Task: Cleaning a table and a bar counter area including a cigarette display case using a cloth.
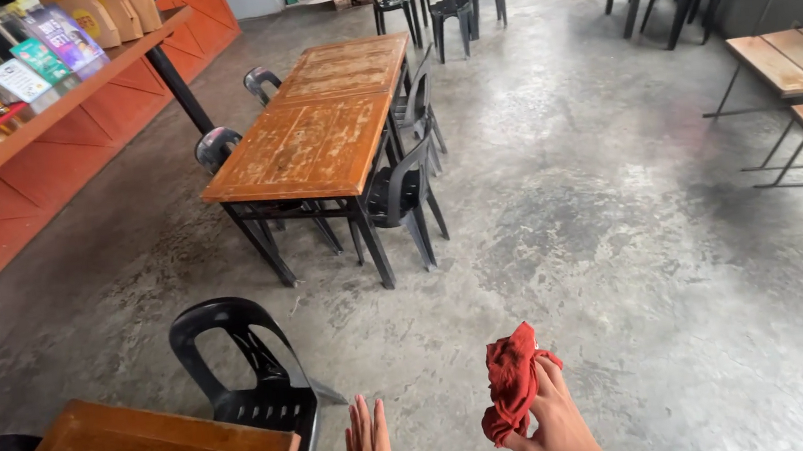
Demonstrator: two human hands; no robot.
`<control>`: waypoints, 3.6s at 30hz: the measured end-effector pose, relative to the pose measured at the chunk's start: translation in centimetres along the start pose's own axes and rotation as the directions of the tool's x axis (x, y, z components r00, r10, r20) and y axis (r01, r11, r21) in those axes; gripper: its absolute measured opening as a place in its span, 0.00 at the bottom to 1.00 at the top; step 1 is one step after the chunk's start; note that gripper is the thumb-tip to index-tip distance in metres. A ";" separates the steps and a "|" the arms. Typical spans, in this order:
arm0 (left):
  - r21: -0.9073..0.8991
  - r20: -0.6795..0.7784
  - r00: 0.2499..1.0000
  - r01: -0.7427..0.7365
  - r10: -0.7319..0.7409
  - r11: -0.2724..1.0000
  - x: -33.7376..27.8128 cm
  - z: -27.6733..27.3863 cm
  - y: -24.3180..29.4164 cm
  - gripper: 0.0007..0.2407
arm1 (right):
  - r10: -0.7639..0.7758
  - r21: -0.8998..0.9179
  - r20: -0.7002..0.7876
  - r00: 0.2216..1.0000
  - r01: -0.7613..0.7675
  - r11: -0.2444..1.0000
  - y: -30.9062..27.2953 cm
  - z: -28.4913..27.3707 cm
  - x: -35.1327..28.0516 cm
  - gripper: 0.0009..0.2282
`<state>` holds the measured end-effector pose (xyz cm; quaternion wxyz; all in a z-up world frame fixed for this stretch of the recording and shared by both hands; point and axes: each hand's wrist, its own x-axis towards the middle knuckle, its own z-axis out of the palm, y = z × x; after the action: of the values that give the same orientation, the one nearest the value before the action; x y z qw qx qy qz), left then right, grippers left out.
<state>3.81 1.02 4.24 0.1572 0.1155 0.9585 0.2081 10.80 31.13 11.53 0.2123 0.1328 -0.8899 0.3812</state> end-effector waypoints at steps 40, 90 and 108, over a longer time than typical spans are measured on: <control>-0.164 -0.274 0.832 0.454 -0.482 0.876 9.7 -8.8 -5.2 0.49 | -0.220 0.303 0.324 0.920 0.120 0.946 8.4 12.4 29.1 0.18; -0.655 -0.465 -0.024 -0.663 -0.885 0.362 58.0 -49.6 -60.5 0.04 | -0.334 0.004 0.900 -0.281 -0.759 0.651 -10.6 85.7 91.9 0.20; -0.780 -0.618 -0.223 0.052 -0.754 0.623 44.6 -68.7 -86.0 0.11 | -0.682 0.562 0.619 -0.390 -0.387 0.731 -36.0 120.1 100.3 0.16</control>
<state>-74.80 -87.32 14.83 -0.4762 -0.4577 0.6447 0.3849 -95.81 -88.85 7.64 -0.6129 0.5875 -0.4230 0.3168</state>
